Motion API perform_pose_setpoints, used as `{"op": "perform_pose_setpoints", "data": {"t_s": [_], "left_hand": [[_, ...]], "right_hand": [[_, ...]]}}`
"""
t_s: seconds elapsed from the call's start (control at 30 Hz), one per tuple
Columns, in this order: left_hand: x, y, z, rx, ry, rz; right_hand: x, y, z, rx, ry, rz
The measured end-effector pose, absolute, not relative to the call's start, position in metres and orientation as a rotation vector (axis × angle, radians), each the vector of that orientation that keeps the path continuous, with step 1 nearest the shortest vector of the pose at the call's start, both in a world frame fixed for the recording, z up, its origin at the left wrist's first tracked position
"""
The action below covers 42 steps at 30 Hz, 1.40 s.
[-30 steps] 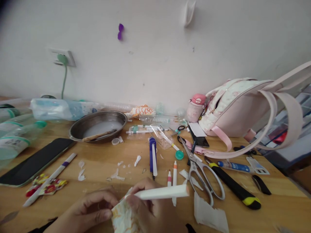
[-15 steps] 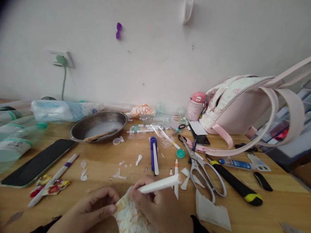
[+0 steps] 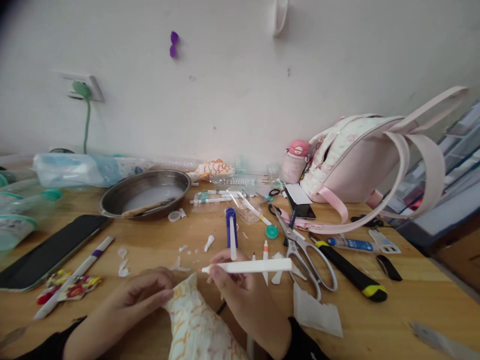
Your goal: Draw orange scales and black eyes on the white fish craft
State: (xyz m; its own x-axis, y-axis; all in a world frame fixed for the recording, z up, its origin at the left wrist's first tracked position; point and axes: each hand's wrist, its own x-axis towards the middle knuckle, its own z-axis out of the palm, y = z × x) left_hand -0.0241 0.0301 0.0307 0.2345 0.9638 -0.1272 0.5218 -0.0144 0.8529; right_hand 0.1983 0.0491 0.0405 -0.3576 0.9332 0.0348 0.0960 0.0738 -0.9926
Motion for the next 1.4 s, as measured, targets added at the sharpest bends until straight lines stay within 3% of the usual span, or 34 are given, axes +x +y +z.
{"op": "perform_pose_setpoints", "data": {"t_s": [0.27, 0.5, 0.9, 1.17, 1.27, 1.4], "left_hand": [[-0.046, 0.05, 0.04, 1.373, 1.483, 0.913], [-0.059, 0.062, 0.049, 1.141, 1.626, 1.094], [-0.064, 0.061, 0.038, 0.868, 1.486, 1.049], [-0.074, 0.062, 0.051, 0.77, 1.185, 1.013], [-0.071, 0.055, 0.052, 0.735, 1.028, 0.879], [-0.051, 0.035, 0.05, 0.82, 0.72, 0.603]], "right_hand": [[0.204, 0.044, 0.038, -1.168, -1.745, 1.236], [0.2, 0.043, 0.023, -1.017, -1.96, 0.743], [0.194, 0.044, 0.033, -1.248, -1.772, 1.195], [0.211, 0.061, 0.019, -0.914, -1.379, 1.549], [0.215, 0.065, 0.013, -0.728, -1.37, 1.714], [0.215, 0.061, 0.024, -0.775, -1.478, 1.682]]}}
